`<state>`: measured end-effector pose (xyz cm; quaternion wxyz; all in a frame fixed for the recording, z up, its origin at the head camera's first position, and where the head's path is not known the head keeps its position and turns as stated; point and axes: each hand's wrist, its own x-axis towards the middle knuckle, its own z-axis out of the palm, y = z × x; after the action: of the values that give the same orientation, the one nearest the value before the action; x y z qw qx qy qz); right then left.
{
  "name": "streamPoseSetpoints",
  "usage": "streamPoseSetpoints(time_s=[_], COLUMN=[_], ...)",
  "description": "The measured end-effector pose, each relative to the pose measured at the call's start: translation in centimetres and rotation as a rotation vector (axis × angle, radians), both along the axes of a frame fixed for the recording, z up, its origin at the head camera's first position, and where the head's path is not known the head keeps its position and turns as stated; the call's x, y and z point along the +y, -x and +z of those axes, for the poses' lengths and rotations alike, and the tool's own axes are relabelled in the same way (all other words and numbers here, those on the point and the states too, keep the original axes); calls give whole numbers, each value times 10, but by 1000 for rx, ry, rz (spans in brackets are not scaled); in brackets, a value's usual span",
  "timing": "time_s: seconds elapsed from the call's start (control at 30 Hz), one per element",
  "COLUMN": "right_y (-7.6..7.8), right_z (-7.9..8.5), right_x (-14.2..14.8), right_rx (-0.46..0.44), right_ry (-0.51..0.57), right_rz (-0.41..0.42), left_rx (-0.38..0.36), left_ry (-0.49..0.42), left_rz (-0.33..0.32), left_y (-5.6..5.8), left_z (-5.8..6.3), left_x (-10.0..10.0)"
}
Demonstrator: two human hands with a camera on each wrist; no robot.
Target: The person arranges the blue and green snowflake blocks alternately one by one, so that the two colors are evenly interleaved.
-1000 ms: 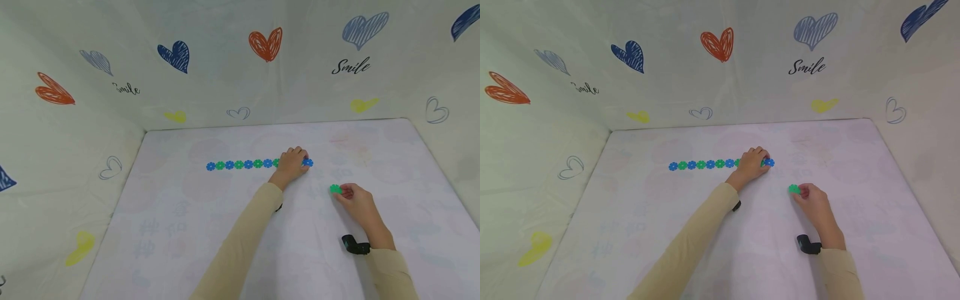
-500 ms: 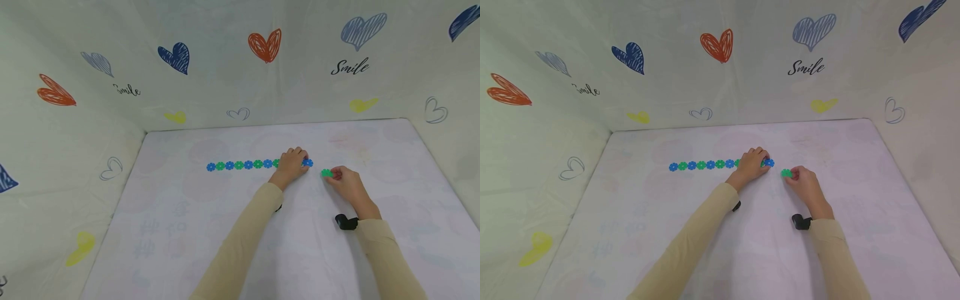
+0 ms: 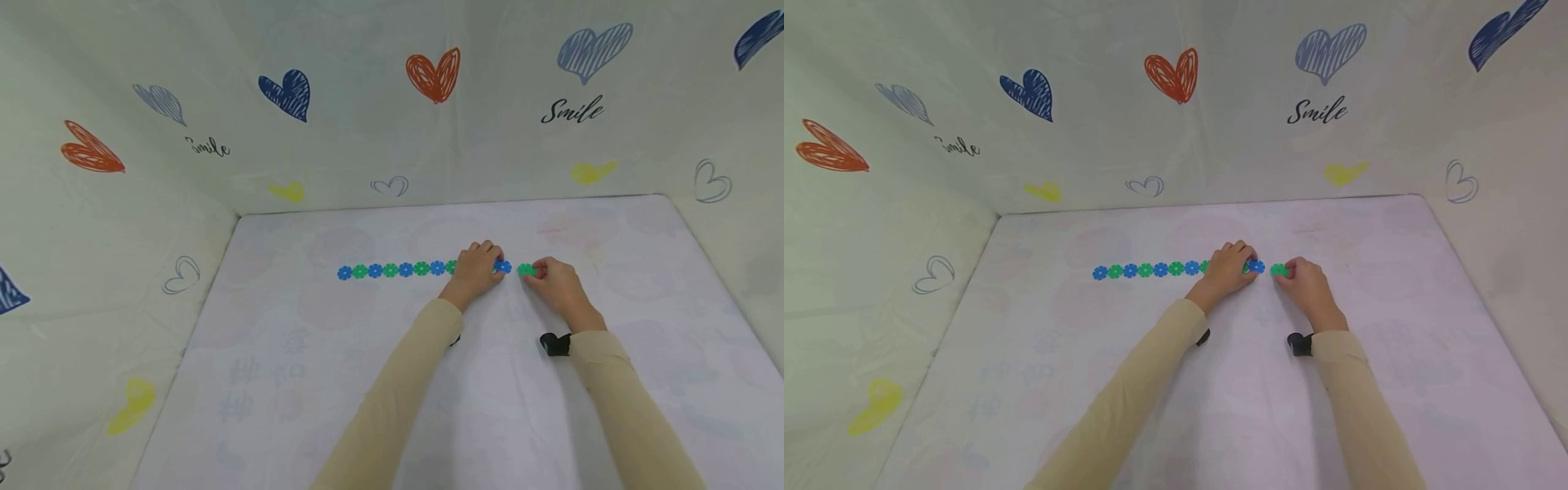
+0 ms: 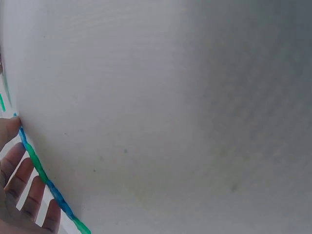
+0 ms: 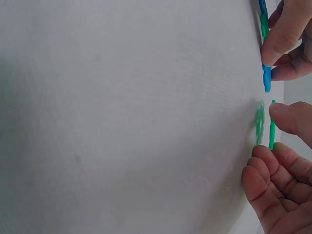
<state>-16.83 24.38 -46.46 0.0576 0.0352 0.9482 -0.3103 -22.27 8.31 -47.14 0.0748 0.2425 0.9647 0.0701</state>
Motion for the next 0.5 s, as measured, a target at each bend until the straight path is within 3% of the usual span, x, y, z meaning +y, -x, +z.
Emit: streamPoseSetpoints(time_s=[0.5], right_y=[6], right_z=[-9], right_x=[-2], right_rx=[5], right_ry=[1], right_rz=[-32], left_rx=[11], left_ry=[-6], left_rz=[6], left_y=[0], left_z=[0], left_x=[0])
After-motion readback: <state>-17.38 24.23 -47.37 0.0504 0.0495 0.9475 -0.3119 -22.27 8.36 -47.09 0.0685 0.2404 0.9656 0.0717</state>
